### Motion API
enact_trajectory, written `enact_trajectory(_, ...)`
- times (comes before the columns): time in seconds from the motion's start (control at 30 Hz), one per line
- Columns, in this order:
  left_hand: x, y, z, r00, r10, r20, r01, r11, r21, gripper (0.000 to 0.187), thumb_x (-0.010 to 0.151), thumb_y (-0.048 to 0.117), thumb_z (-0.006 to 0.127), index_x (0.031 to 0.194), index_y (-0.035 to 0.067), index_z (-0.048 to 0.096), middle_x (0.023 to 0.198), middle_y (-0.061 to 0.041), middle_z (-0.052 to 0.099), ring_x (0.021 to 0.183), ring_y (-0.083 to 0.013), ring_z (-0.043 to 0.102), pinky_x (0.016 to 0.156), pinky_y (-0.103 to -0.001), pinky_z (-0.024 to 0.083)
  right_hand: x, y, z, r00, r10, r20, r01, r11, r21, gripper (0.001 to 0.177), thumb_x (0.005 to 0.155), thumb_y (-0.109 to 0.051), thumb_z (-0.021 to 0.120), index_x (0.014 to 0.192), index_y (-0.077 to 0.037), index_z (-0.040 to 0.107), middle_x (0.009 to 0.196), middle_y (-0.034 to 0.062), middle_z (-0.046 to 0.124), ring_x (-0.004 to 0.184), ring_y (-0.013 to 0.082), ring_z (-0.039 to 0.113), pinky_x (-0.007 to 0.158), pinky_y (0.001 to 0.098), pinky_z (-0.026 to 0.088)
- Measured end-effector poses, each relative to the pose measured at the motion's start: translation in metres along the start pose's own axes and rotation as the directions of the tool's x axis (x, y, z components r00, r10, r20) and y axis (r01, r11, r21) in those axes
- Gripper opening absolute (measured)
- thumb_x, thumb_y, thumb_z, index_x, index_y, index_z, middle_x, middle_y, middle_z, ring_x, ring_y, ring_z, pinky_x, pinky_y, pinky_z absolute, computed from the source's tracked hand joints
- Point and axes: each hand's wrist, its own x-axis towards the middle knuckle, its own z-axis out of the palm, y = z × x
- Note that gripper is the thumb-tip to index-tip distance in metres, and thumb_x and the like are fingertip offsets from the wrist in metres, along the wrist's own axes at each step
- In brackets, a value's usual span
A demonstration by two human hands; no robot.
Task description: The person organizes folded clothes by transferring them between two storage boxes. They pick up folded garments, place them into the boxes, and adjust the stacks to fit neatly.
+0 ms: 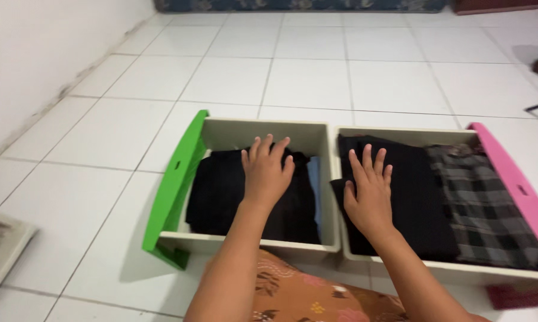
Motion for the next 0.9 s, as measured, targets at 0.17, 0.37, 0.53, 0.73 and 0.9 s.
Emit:
enact_trajectory(0.17,-0.004,-0.064,0.0,0.954,-0.292,0.065,0.298,0.922,-0.248,0.043,0.09,0.031,0.066,0.131,0.016,0.068,0.13,-0.014,0.068,0.123,-0.0356,0.062,0.105,-0.048,0.047,0.007,-0.028,0.061,0.994,-0.097,0.055,0.094,0.995,0.043,0.073,0.086,-0.003,0.055,0.157,-0.011,0.04,0.168,0.023,0.024,0.158,0.0437,0.01,0.125,0.0559,0.013)
enact_trajectory(0.37,-0.006,-0.117,0.044,0.822,-0.465,0.328,0.543,0.813,-0.208,0.047,0.088,0.034,0.069,0.13,0.013,0.069,0.12,-0.018,0.073,0.113,-0.0335,0.07,0.1,-0.04,0.054,0.008,-0.051,0.149,0.934,-0.142,0.329,0.13,0.99,0.06,0.079,0.083,-0.01,0.062,0.156,-0.01,0.032,0.164,0.0264,0.023,0.153,0.0449,0.015,0.12,0.0562,0.023)
enact_trajectory(0.53,-0.005,-0.115,0.042,0.772,-0.499,0.394,0.581,0.805,-0.12,0.052,0.089,0.032,0.071,0.136,0.012,0.064,0.13,-0.019,0.067,0.121,-0.0349,0.063,0.102,-0.042,0.051,0.021,-0.062,0.193,0.708,-0.03,0.705,0.01,0.999,0.033,0.081,0.092,-0.023,0.063,0.162,-0.026,0.022,0.166,0.0229,0.016,0.153,0.0402,0.019,0.12,0.0476,0.032)
enact_trajectory(0.73,0.005,-0.108,0.011,0.538,-0.673,0.507,0.805,0.589,-0.072,0.05,0.096,0.028,0.059,0.145,0.019,0.055,0.14,-0.012,0.062,0.121,-0.0299,0.067,0.1,-0.042,0.056,0.037,-0.085,0.229,0.591,-0.009,0.807,0.044,0.999,-0.021,0.066,0.099,-0.034,0.054,0.158,-0.033,0.027,0.17,0.0112,0.014,0.156,0.0343,0.017,0.118,0.0477,0.035)
enact_trajectory(0.9,0.007,-0.121,0.017,0.642,-0.624,0.446,0.733,0.67,-0.118,0.047,0.094,0.029,0.062,0.139,0.015,0.062,0.137,-0.013,0.066,0.123,-0.0304,0.065,0.103,-0.04,0.053,0.035,-0.09,0.23,0.667,0.064,0.743,-0.035,0.998,-0.054,0.052,0.101,-0.045,0.056,0.15,-0.031,0.046,0.168,0.0183,0.021,0.154,0.0397,0.025,0.121,0.0467,0.036)
